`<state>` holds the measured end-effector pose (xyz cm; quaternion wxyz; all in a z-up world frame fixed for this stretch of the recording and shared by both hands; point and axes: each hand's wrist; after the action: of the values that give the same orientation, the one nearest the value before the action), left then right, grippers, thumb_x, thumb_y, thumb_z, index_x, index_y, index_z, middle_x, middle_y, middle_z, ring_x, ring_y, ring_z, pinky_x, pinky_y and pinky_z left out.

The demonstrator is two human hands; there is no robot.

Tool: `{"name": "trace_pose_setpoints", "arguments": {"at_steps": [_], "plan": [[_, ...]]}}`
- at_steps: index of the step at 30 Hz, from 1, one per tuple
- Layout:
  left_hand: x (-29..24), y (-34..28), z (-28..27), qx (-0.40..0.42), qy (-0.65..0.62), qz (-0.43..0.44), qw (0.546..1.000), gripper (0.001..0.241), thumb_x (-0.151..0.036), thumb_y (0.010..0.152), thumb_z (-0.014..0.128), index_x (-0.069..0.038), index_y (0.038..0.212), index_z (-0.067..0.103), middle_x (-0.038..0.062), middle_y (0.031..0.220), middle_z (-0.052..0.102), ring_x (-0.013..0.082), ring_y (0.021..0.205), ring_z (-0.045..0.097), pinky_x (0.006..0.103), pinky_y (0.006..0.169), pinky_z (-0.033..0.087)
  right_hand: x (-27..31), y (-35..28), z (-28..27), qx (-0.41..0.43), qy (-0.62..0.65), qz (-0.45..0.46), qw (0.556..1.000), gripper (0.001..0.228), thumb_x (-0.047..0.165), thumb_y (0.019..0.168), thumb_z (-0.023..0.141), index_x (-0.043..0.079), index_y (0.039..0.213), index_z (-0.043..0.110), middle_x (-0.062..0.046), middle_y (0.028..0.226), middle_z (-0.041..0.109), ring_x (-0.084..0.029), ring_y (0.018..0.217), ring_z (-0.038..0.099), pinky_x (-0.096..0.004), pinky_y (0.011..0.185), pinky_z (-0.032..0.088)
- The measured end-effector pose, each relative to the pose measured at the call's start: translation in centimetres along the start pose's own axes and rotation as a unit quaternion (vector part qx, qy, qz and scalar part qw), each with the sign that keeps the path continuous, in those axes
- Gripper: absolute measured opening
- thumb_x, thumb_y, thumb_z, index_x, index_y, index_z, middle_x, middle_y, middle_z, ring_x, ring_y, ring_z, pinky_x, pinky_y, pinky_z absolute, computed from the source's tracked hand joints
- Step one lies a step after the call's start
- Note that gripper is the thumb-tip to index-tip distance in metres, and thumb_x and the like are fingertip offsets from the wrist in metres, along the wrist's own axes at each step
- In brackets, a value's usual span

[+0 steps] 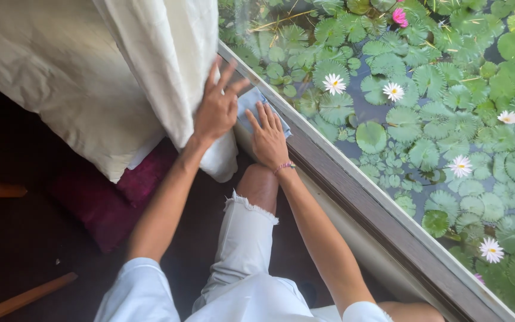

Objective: The person wipes the side of a mattress and the wooden bed frame with a cloth. They then move to a large window overlooking a pond and wipe the glass and the window sill.

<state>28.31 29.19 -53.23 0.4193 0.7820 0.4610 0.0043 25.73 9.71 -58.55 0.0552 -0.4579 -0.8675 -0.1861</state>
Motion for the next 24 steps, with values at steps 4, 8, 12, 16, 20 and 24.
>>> {"name": "trace_pose_setpoints", "arguments": {"at_steps": [4,8,12,16,20,24], "plan": [[5.5,0.0,-2.3,-0.008,0.067,-0.100,0.993,0.089,-0.006,0.098,0.062,-0.026,0.170,0.013,0.015,0.174,0.001,0.0422,0.163,0.011,0.0539,0.132,0.035,0.1,-3.3,-0.9,-0.010,-0.008,0.019,1.000,0.078,0.018,0.085,0.066,0.015,0.157,0.038,-0.016,0.167,0.025,-0.034,0.156,0.021,-0.046,0.125,0.021],[11.1,1.2,-5.1,-0.028,0.172,-0.106,0.979,0.086,-0.048,0.118,0.053,-0.007,0.169,-0.003,0.019,0.175,-0.003,0.0400,0.167,0.007,0.0541,0.143,0.009,-0.3,-7.0,-3.8,0.011,-0.017,0.049,0.999,0.076,0.028,0.089,0.068,0.014,0.157,0.038,-0.016,0.166,0.027,-0.035,0.155,0.021,-0.049,0.125,0.020],[12.7,3.3,-5.1,-0.061,0.198,-0.110,0.972,0.084,-0.046,0.116,0.057,-0.004,0.167,0.005,0.020,0.173,0.008,0.0397,0.164,0.020,0.0503,0.139,0.023,-1.1,-9.4,-4.4,0.014,-0.072,0.045,0.996,0.079,0.029,0.085,0.070,0.013,0.157,0.040,-0.017,0.164,0.031,-0.036,0.154,0.024,-0.047,0.124,0.022],[13.2,5.2,-4.2,0.034,0.327,-0.154,0.932,0.092,-0.032,0.109,0.079,-0.009,0.169,0.014,0.018,0.172,0.004,0.0371,0.161,0.010,0.0478,0.137,0.018,-1.0,-7.7,-3.3,0.030,-0.068,0.031,0.997,0.081,0.028,0.085,0.069,0.008,0.157,0.038,-0.017,0.167,0.026,-0.036,0.155,0.020,-0.049,0.125,0.020],[13.3,5.8,-3.4,0.026,0.333,-0.148,0.931,0.085,-0.022,0.100,0.071,-0.009,0.168,0.021,0.019,0.170,0.011,0.0397,0.158,0.019,0.0487,0.131,0.028,-0.3,-2.8,-0.4,0.038,-0.050,-0.007,0.998,0.088,0.028,0.082,0.072,0.002,0.158,0.033,-0.018,0.168,0.022,-0.036,0.156,0.017,-0.050,0.126,0.016],[12.7,6.3,-3.7,0.038,0.350,-0.158,0.923,0.082,-0.012,0.100,0.072,-0.009,0.167,0.025,0.018,0.169,0.015,0.0390,0.157,0.019,0.0490,0.131,0.024,0.4,4.2,2.6,0.036,-0.012,-0.017,0.999,0.089,0.025,0.080,0.071,0.003,0.157,0.032,-0.018,0.167,0.024,-0.039,0.155,0.018,-0.052,0.124,0.018]]}}
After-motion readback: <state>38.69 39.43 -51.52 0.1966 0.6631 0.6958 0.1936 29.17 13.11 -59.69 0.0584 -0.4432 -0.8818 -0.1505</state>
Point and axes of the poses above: each hand's wrist, its own y-axis towards the middle knuckle, its own z-axis out of the palm, x = y × z
